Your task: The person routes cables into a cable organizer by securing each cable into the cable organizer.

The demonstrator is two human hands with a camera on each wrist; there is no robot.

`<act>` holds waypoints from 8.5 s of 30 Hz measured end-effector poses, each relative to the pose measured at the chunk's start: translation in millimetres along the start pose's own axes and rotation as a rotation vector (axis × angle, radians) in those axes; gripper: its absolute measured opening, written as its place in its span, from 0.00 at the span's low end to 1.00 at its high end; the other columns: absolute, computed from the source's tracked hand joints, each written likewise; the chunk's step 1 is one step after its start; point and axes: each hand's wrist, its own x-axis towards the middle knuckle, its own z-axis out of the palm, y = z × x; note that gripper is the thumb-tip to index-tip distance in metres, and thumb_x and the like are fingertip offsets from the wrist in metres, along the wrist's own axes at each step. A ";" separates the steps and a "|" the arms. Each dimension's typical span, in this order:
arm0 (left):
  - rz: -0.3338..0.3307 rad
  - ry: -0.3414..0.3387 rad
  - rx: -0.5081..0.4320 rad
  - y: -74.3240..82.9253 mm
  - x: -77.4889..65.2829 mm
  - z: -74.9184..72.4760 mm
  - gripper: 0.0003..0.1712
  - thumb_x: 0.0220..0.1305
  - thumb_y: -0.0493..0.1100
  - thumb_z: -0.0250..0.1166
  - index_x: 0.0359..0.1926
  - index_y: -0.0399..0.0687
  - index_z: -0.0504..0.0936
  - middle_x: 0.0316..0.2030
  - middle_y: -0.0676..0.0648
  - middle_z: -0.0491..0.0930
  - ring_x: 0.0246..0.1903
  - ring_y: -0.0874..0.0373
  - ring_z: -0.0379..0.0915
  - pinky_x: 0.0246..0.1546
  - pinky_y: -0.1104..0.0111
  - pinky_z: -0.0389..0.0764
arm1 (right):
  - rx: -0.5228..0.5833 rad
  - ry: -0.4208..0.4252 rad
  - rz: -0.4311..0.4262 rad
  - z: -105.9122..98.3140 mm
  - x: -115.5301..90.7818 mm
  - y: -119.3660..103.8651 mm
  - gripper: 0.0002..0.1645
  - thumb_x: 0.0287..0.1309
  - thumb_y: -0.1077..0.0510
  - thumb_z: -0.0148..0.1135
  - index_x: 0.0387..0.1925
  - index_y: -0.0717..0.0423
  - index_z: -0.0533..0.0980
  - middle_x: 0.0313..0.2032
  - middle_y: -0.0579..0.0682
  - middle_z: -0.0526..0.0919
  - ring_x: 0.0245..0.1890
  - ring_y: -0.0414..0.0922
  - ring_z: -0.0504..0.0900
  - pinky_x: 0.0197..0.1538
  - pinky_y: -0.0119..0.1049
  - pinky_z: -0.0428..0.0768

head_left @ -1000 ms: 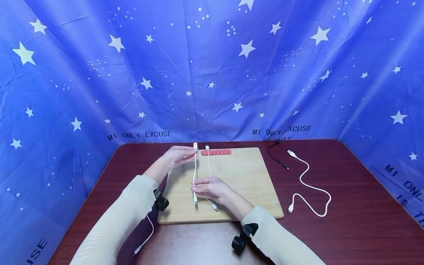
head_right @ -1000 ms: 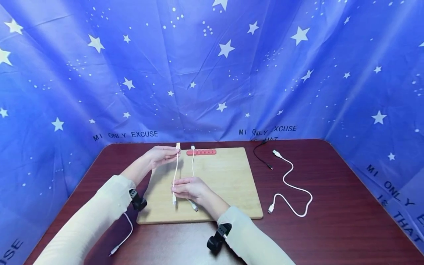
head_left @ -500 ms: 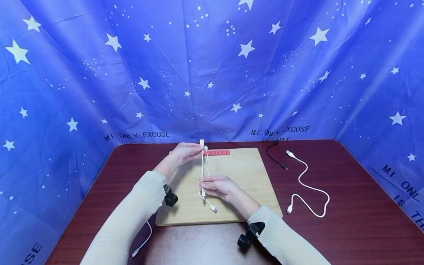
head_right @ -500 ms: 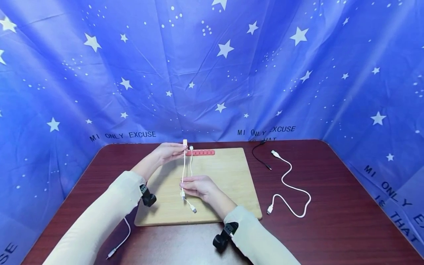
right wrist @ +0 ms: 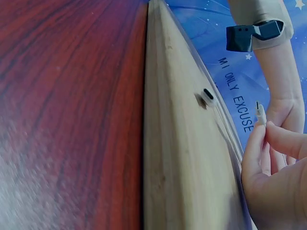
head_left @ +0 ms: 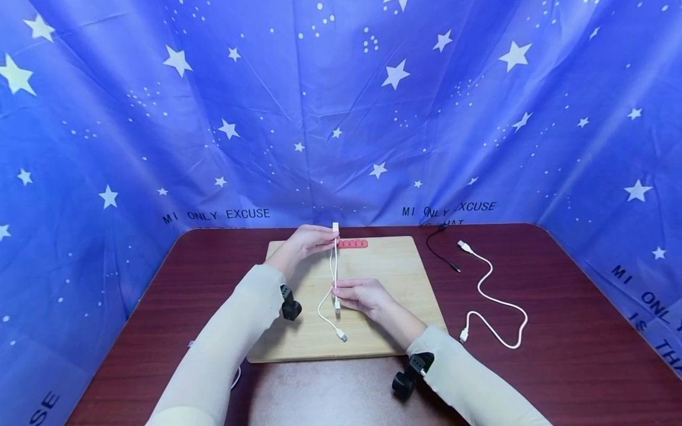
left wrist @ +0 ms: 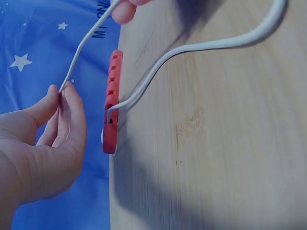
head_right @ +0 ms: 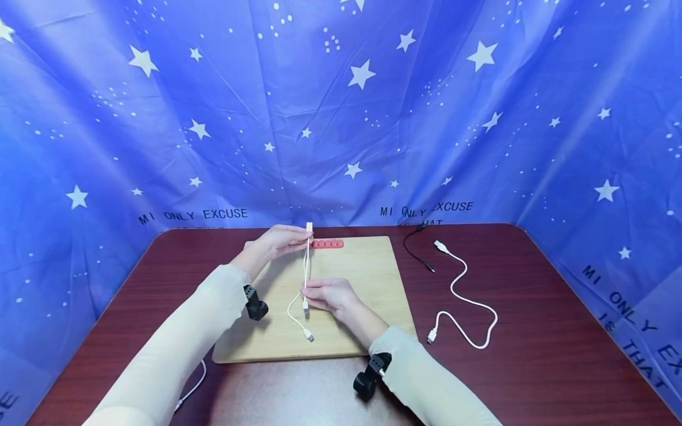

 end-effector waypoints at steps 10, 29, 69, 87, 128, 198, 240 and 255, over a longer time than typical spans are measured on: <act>-0.043 -0.054 -0.025 9.0 14.8 4.5 0.25 0.63 0.26 0.58 0.61 0.30 0.70 0.55 0.33 0.78 0.30 0.61 0.81 0.42 0.74 0.85 | 0.013 -0.030 0.019 -13.6 2.1 -11.9 0.22 0.56 0.74 0.59 0.54 0.75 0.73 0.26 0.46 0.88 0.29 0.38 0.86 0.41 0.29 0.86; 0.020 -0.067 0.050 8.0 36.9 -8.0 0.26 0.60 0.23 0.59 0.61 0.25 0.69 0.24 0.48 0.84 0.26 0.61 0.82 0.45 0.69 0.85 | 0.022 0.134 -0.012 -11.0 14.7 -11.4 0.24 0.52 0.77 0.59 0.53 0.78 0.72 0.24 0.50 0.86 0.25 0.38 0.84 0.39 0.29 0.86; 0.447 0.259 1.061 4.6 45.8 9.8 0.10 0.47 0.36 0.71 0.34 0.44 0.89 0.39 0.43 0.88 0.49 0.50 0.80 0.55 0.65 0.80 | -0.509 0.245 -0.113 2.3 31.0 -28.1 0.11 0.39 0.73 0.71 0.31 0.69 0.84 0.29 0.61 0.88 0.13 0.34 0.80 0.28 0.29 0.85; 0.369 0.273 0.898 2.6 39.9 1.5 0.16 0.44 0.38 0.77 0.37 0.39 0.88 0.35 0.41 0.88 0.44 0.50 0.82 0.56 0.64 0.80 | -0.521 0.235 -0.095 3.2 22.3 -25.8 0.11 0.43 0.73 0.70 0.34 0.70 0.84 0.33 0.62 0.88 0.19 0.37 0.84 0.32 0.30 0.86; 0.253 0.213 0.726 -17.0 -37.1 -87.6 0.21 0.59 0.48 0.67 0.51 0.42 0.82 0.49 0.40 0.83 0.44 0.54 0.79 0.47 0.66 0.81 | -0.620 -0.065 -0.408 13.9 -0.1 -11.5 0.21 0.55 0.60 0.67 0.50 0.62 0.79 0.50 0.60 0.84 0.47 0.51 0.84 0.49 0.34 0.84; 0.407 -0.277 1.047 -62.9 -158.0 -198.1 0.04 0.48 0.32 0.70 0.24 0.40 0.82 0.22 0.46 0.84 0.23 0.73 0.73 0.27 0.78 0.78 | -0.570 -0.219 -0.390 42.1 -3.2 5.5 0.20 0.57 0.59 0.65 0.50 0.65 0.78 0.46 0.63 0.85 0.37 0.39 0.82 0.42 0.25 0.80; 0.378 -0.306 0.518 -50.6 -132.2 -174.6 0.09 0.59 0.33 0.63 0.42 0.42 0.79 0.29 0.59 0.83 0.32 0.69 0.78 0.37 0.74 0.82 | -0.274 -0.387 -0.226 85.0 16.1 17.6 0.22 0.60 0.66 0.61 0.55 0.71 0.74 0.51 0.68 0.81 0.42 0.46 0.86 0.50 0.40 0.85; 0.334 -0.287 0.346 -40.9 -133.4 -169.1 0.10 0.63 0.32 0.60 0.42 0.51 0.80 0.38 0.58 0.84 0.41 0.67 0.80 0.50 0.71 0.83 | -0.246 -0.473 -0.205 111.3 20.1 26.5 0.21 0.59 0.68 0.60 0.55 0.70 0.74 0.52 0.68 0.81 0.39 0.36 0.83 0.52 0.37 0.84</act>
